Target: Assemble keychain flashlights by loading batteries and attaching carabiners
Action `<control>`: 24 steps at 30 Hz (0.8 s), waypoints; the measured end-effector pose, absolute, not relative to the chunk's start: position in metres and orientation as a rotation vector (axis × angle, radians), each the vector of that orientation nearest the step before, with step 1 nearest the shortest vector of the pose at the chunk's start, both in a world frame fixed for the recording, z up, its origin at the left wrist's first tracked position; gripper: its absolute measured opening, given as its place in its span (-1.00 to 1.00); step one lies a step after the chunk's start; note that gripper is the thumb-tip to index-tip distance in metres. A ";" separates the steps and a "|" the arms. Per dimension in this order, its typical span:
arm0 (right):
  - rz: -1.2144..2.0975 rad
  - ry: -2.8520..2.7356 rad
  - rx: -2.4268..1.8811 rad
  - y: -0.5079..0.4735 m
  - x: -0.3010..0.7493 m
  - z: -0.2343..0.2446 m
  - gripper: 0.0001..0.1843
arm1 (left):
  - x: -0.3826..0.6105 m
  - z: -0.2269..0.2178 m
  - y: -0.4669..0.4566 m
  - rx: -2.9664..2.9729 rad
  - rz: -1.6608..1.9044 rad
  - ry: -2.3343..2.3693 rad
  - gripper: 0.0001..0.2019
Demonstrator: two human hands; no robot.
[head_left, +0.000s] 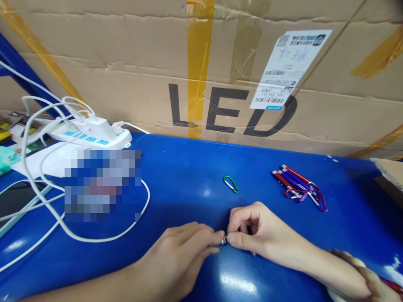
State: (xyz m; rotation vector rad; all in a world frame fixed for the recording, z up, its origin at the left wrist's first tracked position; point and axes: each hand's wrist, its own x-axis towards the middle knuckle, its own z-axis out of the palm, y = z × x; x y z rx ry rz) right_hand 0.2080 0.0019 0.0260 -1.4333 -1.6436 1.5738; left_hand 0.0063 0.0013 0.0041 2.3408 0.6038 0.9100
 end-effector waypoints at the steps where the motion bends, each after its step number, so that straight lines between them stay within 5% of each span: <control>1: 1.577 -1.636 -1.436 0.002 0.208 0.026 -0.62 | 0.006 0.004 0.001 2.322 0.910 0.613 -0.86; 16: 1.603 -1.631 -1.379 0.002 0.213 0.022 -0.67 | 0.011 0.010 0.005 2.445 0.720 0.781 -0.78; 24: 1.513 -1.625 -1.399 -0.003 0.206 0.022 -0.90 | 0.008 0.014 0.002 2.584 0.573 0.630 -0.70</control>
